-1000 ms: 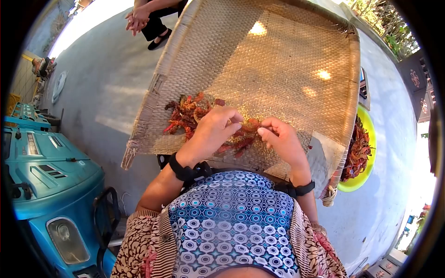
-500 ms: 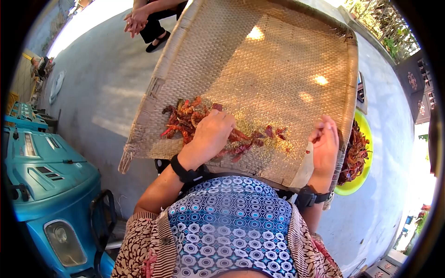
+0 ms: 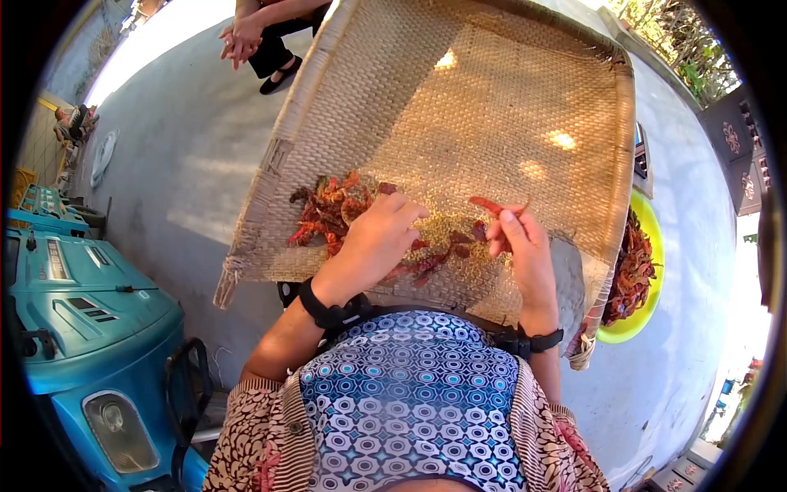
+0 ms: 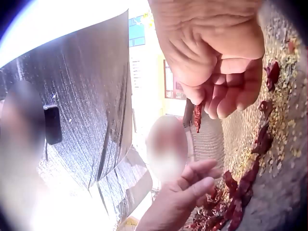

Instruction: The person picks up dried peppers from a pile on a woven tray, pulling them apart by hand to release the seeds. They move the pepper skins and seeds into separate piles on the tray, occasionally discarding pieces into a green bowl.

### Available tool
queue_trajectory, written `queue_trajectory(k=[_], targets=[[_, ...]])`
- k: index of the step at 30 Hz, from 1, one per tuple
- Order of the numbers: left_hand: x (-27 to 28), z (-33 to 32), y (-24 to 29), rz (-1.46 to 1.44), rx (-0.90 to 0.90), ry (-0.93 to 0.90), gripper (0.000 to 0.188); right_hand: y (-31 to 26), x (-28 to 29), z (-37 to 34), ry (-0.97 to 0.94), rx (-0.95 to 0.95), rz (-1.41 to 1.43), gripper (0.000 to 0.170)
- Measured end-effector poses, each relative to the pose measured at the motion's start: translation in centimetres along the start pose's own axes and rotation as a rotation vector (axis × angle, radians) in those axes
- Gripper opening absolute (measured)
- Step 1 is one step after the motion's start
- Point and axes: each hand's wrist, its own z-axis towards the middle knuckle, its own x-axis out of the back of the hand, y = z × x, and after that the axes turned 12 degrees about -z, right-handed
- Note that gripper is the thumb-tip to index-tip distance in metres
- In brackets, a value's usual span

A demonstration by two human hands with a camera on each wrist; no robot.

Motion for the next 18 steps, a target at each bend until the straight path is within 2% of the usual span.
queue_trajectory(k=[3,4,5,8,9,12,14,16,18], targets=[[-0.2,-0.7,-1.3,0.186,-0.01,-0.081,0.014,-0.1,4.5,-0.2,0.291,0.089,0.247,0.023],[-0.1,-0.7,-1.4,0.222,0.015,-0.099,0.015,-0.7,6.3,-0.4,0.35,0.092,0.46,0.026],[-0.1,-0.7,-1.5,0.259,0.039,-0.116,0.015,0.5,9.1,-0.3,0.35,0.189,0.606,0.032],[0.2,-0.5,-1.3,0.255,0.019,-0.1,0.014,1.7,13.2,-0.8,0.432,0.341,0.777,0.041],[0.3,-0.4,-1.1,0.218,-0.001,-0.082,0.014,0.0,11.8,-1.0,0.486,0.287,0.761,0.036],[0.3,0.2,0.1,0.13,-0.031,-0.048,0.015,-0.3,7.4,-1.2,0.35,0.209,0.286,0.034],[0.1,0.4,0.8,0.095,-0.004,-0.046,0.016,-1.7,3.0,-2.0,0.096,0.089,-0.093,0.03],[0.2,0.8,1.9,0.056,-0.016,-0.049,0.017,-1.4,0.2,-1.5,-0.207,0.089,-0.206,0.025],[0.1,0.7,2.3,0.005,-0.023,-0.056,0.016,-1.0,-2.0,-1.3,-0.238,0.104,-0.198,0.022]])
